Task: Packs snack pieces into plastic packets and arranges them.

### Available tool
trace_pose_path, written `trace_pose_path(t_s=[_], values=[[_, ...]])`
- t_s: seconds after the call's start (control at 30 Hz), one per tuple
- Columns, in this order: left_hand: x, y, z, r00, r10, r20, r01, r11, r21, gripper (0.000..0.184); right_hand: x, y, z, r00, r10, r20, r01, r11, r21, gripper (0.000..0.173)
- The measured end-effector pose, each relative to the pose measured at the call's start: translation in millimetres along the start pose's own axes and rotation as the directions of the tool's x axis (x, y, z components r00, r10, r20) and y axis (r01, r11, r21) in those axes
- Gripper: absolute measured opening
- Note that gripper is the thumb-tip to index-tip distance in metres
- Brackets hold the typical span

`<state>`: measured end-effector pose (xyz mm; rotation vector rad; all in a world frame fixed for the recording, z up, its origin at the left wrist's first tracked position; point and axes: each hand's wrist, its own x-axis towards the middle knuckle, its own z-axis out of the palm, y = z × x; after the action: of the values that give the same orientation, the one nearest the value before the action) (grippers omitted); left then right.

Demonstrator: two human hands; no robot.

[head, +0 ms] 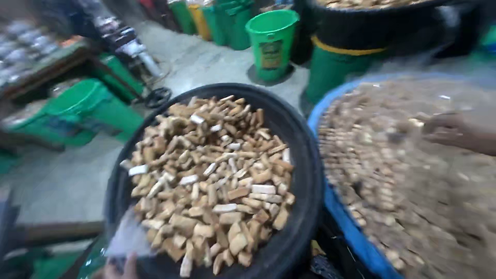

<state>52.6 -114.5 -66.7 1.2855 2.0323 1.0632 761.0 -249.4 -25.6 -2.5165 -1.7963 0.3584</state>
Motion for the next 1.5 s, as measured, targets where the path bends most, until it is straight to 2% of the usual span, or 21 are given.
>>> trace_pose_path(t_s=[0.03, 0.07, 0.1, 0.13, 0.2, 0.23, 0.3, 0.37, 0.4, 0.47, 0.57, 0.63, 0.73, 0.8, 0.87, 0.97, 1.13, 1.23, 1.37, 1.43, 1.5], values=[[-4.5, 4.3, -1.8, 0.993, 0.110, 0.034, -0.112, 0.990, 0.084, 0.077, 0.5, -32.1, -18.1, 0.998, -0.006, -0.058, 0.007, 1.000, 0.019, 0.018], [-2.9, 6.2, -8.9, 0.959, 0.273, 0.074, -0.283, 0.920, 0.271, 0.087, 3.2, -65.4, -30.0, 0.991, -0.046, -0.126, 0.051, 0.998, 0.037, 0.016], [1.8, 9.5, -18.1, 0.885, 0.450, 0.122, -0.451, 0.762, 0.465, 0.086, 8.4, -100.4, -36.4, 0.976, -0.123, -0.182, 0.134, 0.990, 0.053, 0.015], [9.1, 15.1, -26.8, 0.781, 0.587, 0.216, -0.586, 0.568, 0.578, 0.075, 15.7, -136.3, -38.6, 0.957, -0.210, -0.199, 0.226, 0.972, 0.063, 0.014], [25.6, 30.4, -31.5, 0.571, 0.662, 0.486, -0.783, 0.263, 0.563, 0.043, 36.8, -208.1, -33.4, 0.924, -0.373, -0.083, 0.381, 0.917, 0.119, 0.018], [30.5, 35.0, -29.4, 0.527, 0.589, 0.613, -0.826, 0.183, 0.533, 0.037, 50.2, -242.4, -26.8, 0.891, -0.453, 0.013, 0.447, 0.883, 0.141, 0.022], [29.1, 43.7, -28.9, 0.553, 0.292, 0.780, -0.832, 0.164, 0.529, 0.047, 77.3, -303.8, -9.5, 0.810, -0.546, 0.214, 0.528, 0.838, 0.139, 0.031], [21.0, 48.0, -36.4, 0.521, 0.165, 0.838, -0.849, 0.198, 0.489, 0.047, 99.9, -350.2, 8.4, 0.747, -0.595, 0.296, 0.590, 0.799, 0.117, 0.034], [13.6, 49.4, -42.5, 0.483, 0.154, 0.862, -0.864, 0.246, 0.440, 0.042, 108.7, -368.2, 15.6, 0.735, -0.610, 0.297, 0.603, 0.788, 0.125, 0.034], [-5.3, 47.5, -53.0, 0.389, 0.257, 0.885, -0.893, 0.342, 0.293, 0.031, 125.4, -399.2, 27.4, 0.742, -0.602, 0.296, 0.585, 0.796, 0.154, 0.034], [-23.6, 39.8, -57.2, 0.277, 0.410, 0.869, -0.927, 0.351, 0.130, 0.031, 152.6, -437.4, 56.6, 0.797, -0.529, 0.291, 0.495, 0.849, 0.185, 0.036], [-29.9, 37.0, -53.8, 0.290, 0.473, 0.832, -0.940, 0.303, 0.156, 0.029, 167.8, -455.6, 80.5, 0.849, -0.451, 0.275, 0.412, 0.891, 0.188, 0.038], [-25.0, 27.3, -48.0, 0.303, 0.645, 0.702, -0.950, 0.148, 0.274, 0.017, 175.6, -468.8, 101.1, 0.910, -0.359, 0.210, 0.314, 0.924, 0.218, 0.037], [-21.9, 27.6, -44.1, 0.301, 0.727, 0.617, -0.928, 0.074, 0.366, 0.013, 179.7, -466.8, 107.6, 0.918, -0.349, 0.187, 0.288, 0.914, 0.287, 0.039], [-23.2, 29.8, -37.6, 0.317, 0.742, 0.591, -0.912, 0.066, 0.406, 0.010, 183.0, -455.5, 108.9, 0.900, -0.390, 0.193, 0.298, 0.876, 0.379, 0.039], [-29.0, 29.5, -25.6, 0.372, 0.652, 0.661, -0.927, 0.229, 0.296, 0.004, 182.1, -442.9, 112.9, 0.878, -0.439, 0.191, 0.329, 0.843, 0.424, 0.039], [-40.3, 54.8, -34.1, 0.382, 0.363, 0.850, -0.886, 0.405, 0.225, 0.017, 172.8, -450.0, 110.6, 0.901, -0.377, 0.213, 0.305, 0.902, 0.305, 0.040], [-46.3, 56.7, -39.6, 0.354, 0.383, 0.853, -0.895, 0.405, 0.189, 0.017, 168.9, -450.8, 91.8, 0.929, -0.314, 0.196, 0.232, 0.907, 0.352, 0.041], [-53.2, 44.1, -22.1, 0.382, 0.512, 0.769, -0.871, 0.477, 0.115, 0.011, 153.6, -469.0, 81.5, 0.831, -0.531, 0.167, 0.382, 0.761, 0.524, 0.042], [-54.6, 45.4, -14.4, 0.424, 0.515, 0.745, -0.814, 0.577, 0.065, 0.019, 153.3, -484.5, 89.9, 0.834, -0.519, 0.187, 0.380, 0.787, 0.486, 0.040], [-51.2, 49.9, -14.3, 0.493, 0.466, 0.735, -0.667, 0.744, -0.025, 0.021, 157.9, -492.3, 92.7, 0.878, -0.441, 0.188, 0.318, 0.829, 0.460, 0.040]])
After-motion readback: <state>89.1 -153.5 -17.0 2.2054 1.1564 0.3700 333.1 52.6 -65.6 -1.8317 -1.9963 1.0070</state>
